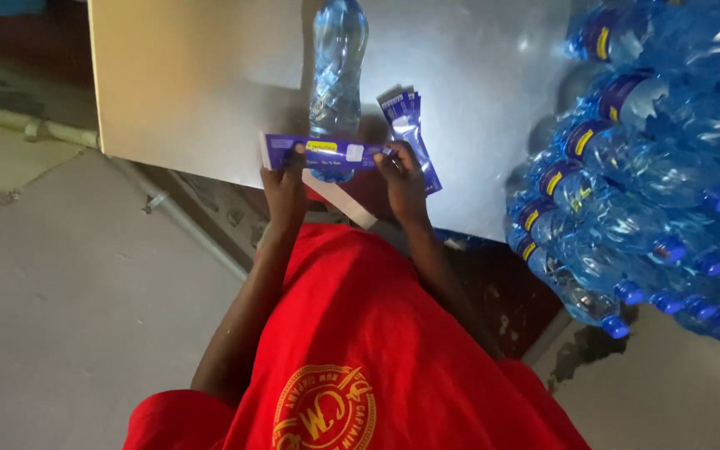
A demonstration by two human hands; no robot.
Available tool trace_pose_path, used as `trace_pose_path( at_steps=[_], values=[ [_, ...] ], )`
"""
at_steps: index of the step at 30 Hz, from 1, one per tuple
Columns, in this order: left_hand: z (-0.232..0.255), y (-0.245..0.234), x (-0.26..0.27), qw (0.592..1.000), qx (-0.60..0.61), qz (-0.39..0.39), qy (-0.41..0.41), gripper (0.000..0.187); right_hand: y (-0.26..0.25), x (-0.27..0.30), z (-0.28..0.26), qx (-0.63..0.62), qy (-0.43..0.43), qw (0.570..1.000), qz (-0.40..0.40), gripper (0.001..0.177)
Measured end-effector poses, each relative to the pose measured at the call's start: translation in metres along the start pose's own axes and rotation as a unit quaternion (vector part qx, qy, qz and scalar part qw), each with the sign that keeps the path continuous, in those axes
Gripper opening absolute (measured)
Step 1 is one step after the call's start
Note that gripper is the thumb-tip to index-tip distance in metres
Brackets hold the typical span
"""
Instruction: Manually applying adhesive labels to plastic water bottles at a production station.
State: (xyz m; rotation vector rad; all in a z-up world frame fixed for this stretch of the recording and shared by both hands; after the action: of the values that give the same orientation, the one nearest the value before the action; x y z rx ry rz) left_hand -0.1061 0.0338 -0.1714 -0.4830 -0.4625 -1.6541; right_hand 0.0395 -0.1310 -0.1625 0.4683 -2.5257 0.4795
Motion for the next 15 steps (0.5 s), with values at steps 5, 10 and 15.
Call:
trace_pose_path(
  at_steps=[5,10,15],
  values=[
    [-0.016,-0.014,-0.004,0.979,-0.145,-0.012,0.143,0.022,0.038,0.011,-0.021,-0.091,0.099,0.988,0.077,0.011],
    [-0.003,-0.01,-0.003,0.997,-0.055,-0.008,0.06,0.018,0.044,0.013,-0.006,-0.088,0.112,0.981,0.134,0.03],
    [0.013,0.0,0.004,0.998,-0.048,-0.024,0.025,0.012,0.046,0.017,-0.014,-0.128,0.094,0.977,0.143,0.039]
  ],
)
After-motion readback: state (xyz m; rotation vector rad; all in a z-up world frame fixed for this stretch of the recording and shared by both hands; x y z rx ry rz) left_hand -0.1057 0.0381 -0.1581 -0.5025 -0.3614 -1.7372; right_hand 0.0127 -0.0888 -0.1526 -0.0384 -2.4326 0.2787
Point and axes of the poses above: each hand's wrist, its own x-axis away from the middle knuckle, its own y-axis out of the palm, z = x × y, the point moved 4 cm from there along -x, towards the middle knuckle, and after that the axes turned 14 degrees about z, right-handed, at the moved point
